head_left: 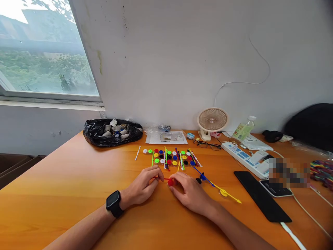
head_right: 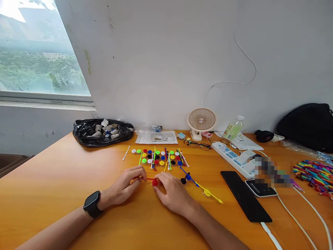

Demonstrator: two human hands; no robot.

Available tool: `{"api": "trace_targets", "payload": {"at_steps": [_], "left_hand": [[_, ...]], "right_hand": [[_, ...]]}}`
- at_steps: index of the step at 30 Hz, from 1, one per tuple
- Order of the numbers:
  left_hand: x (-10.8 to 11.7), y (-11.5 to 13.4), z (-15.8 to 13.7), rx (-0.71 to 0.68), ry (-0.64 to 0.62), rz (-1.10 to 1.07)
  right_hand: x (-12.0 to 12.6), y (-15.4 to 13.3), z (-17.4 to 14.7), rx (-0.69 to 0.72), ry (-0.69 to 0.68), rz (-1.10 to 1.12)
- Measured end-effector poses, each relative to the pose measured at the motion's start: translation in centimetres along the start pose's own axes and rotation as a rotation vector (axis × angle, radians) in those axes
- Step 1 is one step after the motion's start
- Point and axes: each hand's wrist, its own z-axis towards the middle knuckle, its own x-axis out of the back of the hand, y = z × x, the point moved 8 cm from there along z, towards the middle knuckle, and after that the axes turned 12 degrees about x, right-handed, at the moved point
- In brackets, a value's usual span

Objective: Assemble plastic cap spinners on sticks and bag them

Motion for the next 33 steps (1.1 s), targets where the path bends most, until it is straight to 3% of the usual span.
{"api": "trace_targets", "payload": {"at_steps": [5, 13, 20, 25, 33], "left_hand": [[-0.4, 0.2, 0.1, -0.02, 0.0, -0.063], [-1.2, -0.3, 0.2, 0.018, -0.013, -0.073], [-0.6, -0.7, 0.3, -0.001, 0.025, -0.015], [-1.4, -1.3, 0.3, 0.053, -0.023, 0.07], [-1.9, -1.7, 0.1, 0.029, -0.046, 0.119]], "right_hand": [[-1.0, 1.6, -0.1, -0.077, 0.078, 0.263], [-0.7, 2.0, -0.1, -0.138, 0.245, 0.492], [-3.7, 2.0, -0.6, -0.341, 0.278, 0.939], [-3.5, 3.5, -0.6, -0.38, 0.336, 0.844], [1.7, 7.6, -1.4, -0.473, 0.598, 0.596]]}}
